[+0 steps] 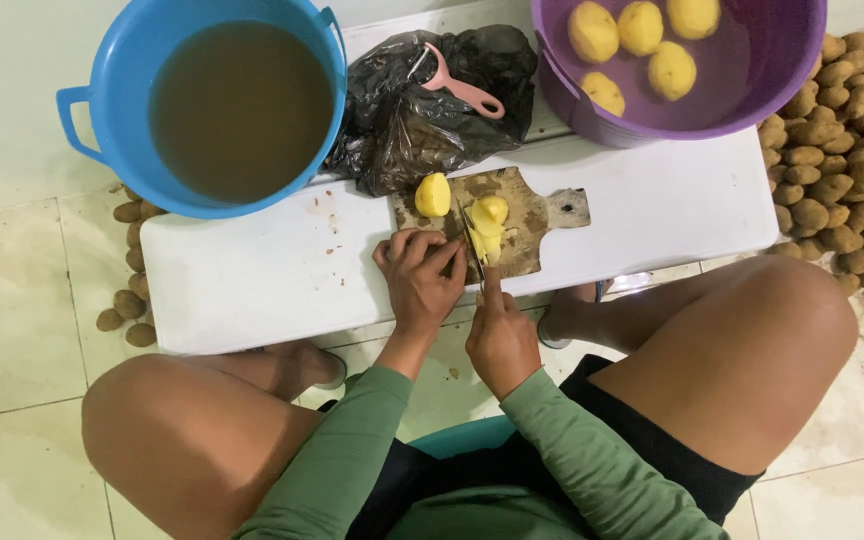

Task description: Peeling and cutting potatoes using a peeler and a knife

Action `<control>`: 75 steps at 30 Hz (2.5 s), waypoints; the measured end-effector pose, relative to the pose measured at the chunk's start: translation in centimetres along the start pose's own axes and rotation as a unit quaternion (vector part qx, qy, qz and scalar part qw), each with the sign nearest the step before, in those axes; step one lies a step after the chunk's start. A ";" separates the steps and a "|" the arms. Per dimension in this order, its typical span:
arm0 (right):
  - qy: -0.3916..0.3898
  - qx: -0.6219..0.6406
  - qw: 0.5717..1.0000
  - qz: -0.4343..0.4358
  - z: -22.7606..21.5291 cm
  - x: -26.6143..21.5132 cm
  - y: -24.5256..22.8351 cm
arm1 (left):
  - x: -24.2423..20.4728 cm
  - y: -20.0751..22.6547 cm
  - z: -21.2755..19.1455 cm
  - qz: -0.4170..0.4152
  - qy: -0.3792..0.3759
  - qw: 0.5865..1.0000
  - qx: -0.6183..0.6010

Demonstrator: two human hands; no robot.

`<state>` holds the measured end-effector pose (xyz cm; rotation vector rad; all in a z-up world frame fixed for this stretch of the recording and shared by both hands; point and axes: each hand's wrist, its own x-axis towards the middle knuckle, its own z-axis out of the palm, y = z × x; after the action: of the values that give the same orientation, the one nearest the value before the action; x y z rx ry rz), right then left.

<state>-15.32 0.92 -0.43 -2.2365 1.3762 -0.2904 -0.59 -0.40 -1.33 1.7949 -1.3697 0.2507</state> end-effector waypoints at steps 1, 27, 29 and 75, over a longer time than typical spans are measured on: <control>0.000 0.000 1.000 0.000 0.2 0.1 0.0 | 0.0 -0.1 0.1 0.000 0.000 1.000 0.000; -0.025 -0.007 0.999 0.019 -3.4 0.1 0.2 | 0.6 0.9 -0.6 -0.028 -0.021 0.999 0.007; -0.003 -0.020 1.000 0.017 -3.7 0.0 0.0 | 0.5 1.3 -0.8 -0.045 -0.032 0.998 -0.005; 0.161 0.150 0.975 0.039 -11.2 -4.2 5.2 | 10.8 2.7 6.8 -0.058 -0.442 0.882 0.154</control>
<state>-26.04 -0.67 6.84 -1.9390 1.4622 -0.8063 -0.94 -12.96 2.28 2.3886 -1.8907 -0.5222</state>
